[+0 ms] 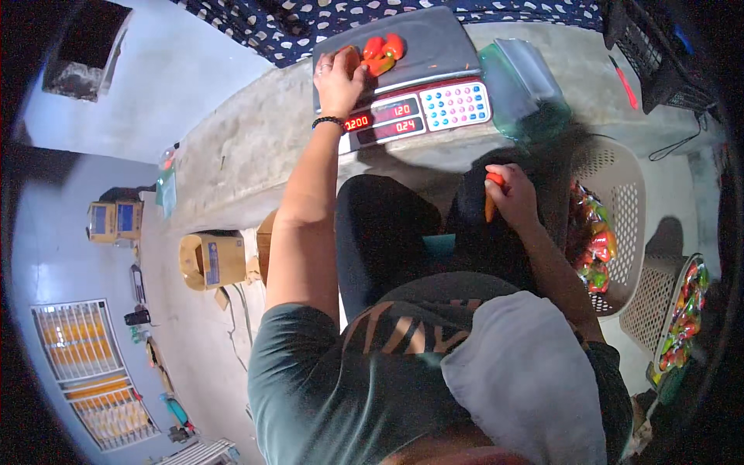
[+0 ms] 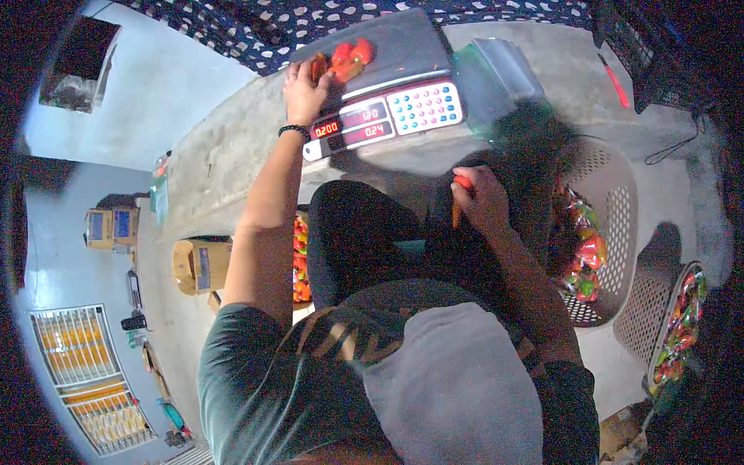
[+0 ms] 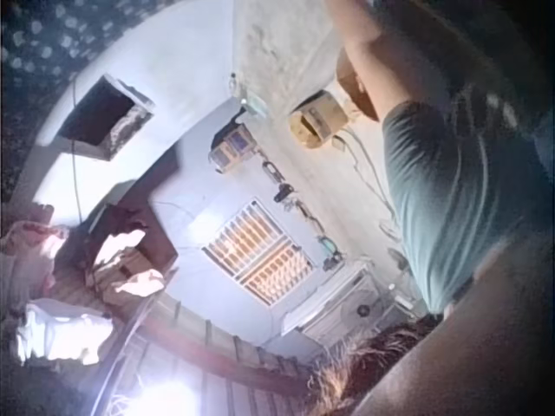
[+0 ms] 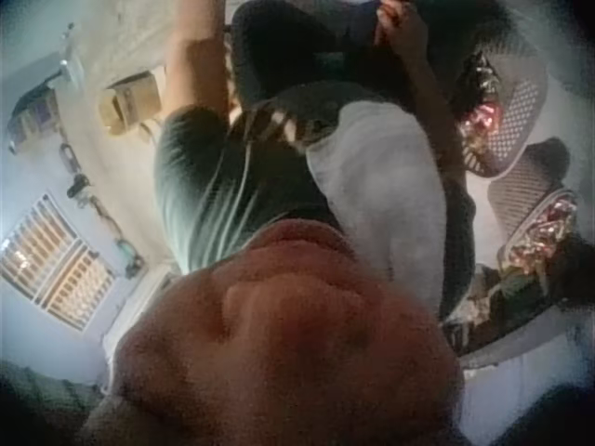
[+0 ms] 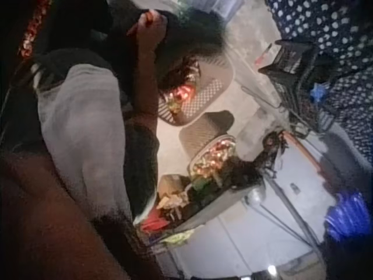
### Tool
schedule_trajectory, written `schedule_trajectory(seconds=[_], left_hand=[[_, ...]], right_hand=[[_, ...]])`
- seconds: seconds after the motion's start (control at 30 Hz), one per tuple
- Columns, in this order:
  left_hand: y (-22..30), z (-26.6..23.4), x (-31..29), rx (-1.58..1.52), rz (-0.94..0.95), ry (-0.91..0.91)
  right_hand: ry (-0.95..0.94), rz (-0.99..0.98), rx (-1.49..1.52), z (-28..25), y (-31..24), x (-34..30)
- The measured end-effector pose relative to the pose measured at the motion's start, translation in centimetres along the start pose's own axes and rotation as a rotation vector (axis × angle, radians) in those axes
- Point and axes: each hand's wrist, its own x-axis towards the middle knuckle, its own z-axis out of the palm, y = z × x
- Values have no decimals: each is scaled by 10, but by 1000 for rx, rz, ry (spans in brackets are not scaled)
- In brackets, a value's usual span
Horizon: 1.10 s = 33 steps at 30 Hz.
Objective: The person weighs peppers on a digital scale and then places them into a plastic bag, eventually twisting the top of the bag to close it.
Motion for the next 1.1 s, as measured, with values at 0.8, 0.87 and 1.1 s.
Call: schedule_trajectory(seconds=[0.8, 0.87, 1.1], left_hand=[[-22, -29, -56, -2, -82, 161], [0, -36, -74, -54, -108, 130], [81, -60, -171, -1025, -293, -536]], right_hand=[[40, -75, -26, 6, 5, 0], [47, -70, -43, 7, 7, 3], [-242, 109, 584, 54, -43, 49]])
